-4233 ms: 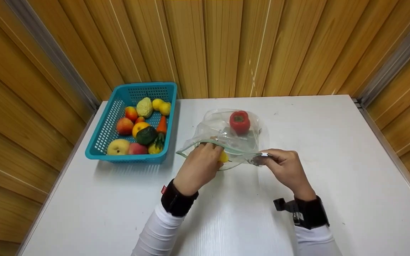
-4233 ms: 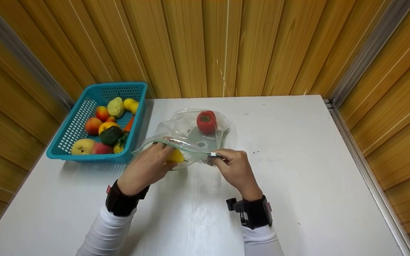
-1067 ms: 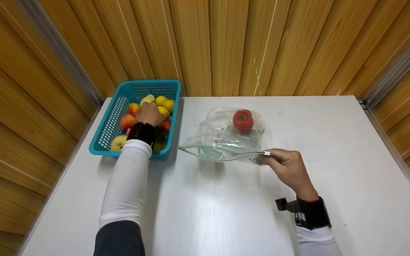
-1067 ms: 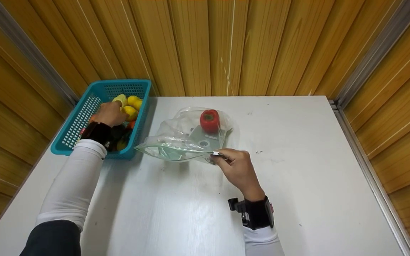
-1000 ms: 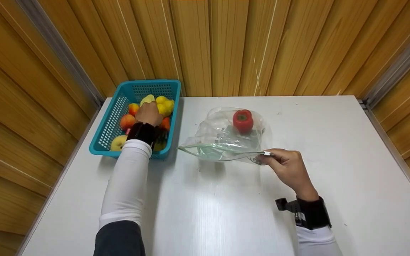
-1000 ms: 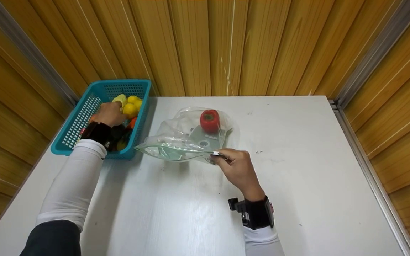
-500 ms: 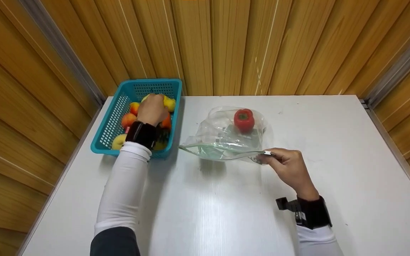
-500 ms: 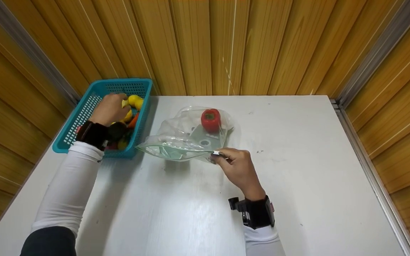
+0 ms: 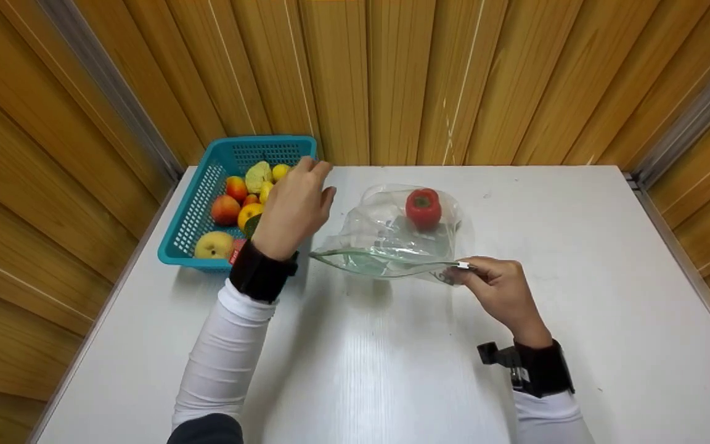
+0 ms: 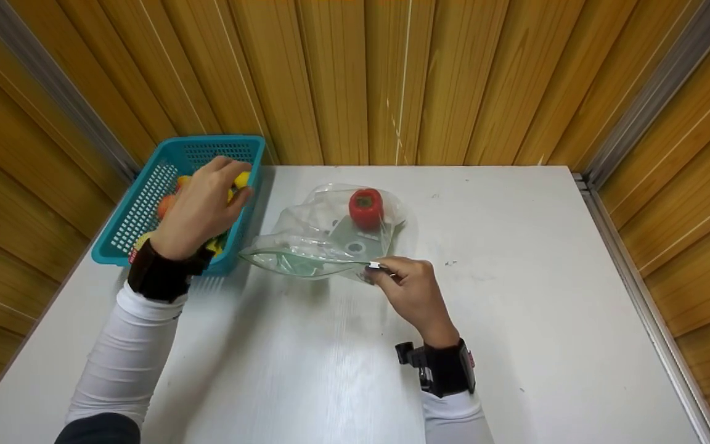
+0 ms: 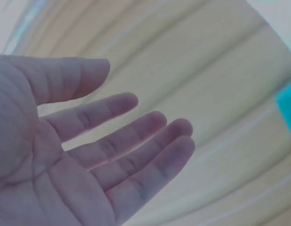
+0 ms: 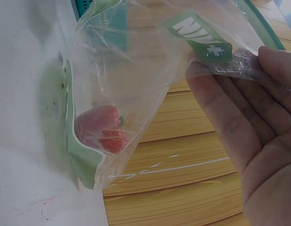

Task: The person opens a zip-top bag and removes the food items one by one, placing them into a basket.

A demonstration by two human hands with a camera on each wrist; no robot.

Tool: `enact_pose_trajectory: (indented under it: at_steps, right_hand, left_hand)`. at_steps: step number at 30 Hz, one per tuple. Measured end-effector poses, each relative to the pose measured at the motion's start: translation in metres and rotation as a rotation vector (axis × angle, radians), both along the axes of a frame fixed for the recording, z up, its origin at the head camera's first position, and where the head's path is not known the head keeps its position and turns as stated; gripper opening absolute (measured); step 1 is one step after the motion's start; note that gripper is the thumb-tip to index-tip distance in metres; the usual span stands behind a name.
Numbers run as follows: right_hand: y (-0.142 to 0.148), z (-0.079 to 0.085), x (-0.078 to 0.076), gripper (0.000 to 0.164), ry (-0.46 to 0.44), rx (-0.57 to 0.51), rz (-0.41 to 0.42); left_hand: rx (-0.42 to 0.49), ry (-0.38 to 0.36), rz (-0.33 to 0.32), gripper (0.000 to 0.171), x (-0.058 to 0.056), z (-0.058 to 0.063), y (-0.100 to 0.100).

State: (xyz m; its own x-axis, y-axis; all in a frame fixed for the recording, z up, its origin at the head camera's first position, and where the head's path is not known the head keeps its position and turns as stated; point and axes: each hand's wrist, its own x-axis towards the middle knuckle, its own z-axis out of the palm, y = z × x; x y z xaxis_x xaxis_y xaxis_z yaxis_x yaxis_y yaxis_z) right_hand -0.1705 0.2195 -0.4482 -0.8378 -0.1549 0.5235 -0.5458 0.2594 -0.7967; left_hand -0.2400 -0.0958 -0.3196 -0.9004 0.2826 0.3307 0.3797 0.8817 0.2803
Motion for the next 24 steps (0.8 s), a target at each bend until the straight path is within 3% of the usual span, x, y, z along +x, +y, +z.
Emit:
enact_pose_trajectory:
  at_steps: [9,16,20,24]
  right_hand:
    - [0.001,0.0,0.0,0.013,-0.006,0.006,-0.006]
    - [0.0,-0.001,0.0,0.013,-0.004,0.003,-0.005]
    - [0.0,0.0,0.0,0.014,-0.016,0.006,-0.017]
    - [-0.001,0.001,0.001,0.014,-0.025,0.01,-0.025]
  left_hand:
    - [0.019,0.002,-0.176,0.031,0.043,-0.004,0.021]
    - [0.057,0.027,-0.354,0.021,0.071,-0.017,0.032]
    - [0.035,0.041,-0.438,0.014,0.084,-0.025,0.039]
    - [-0.042,0.028,-0.465,0.011,0.089,-0.036,0.044]
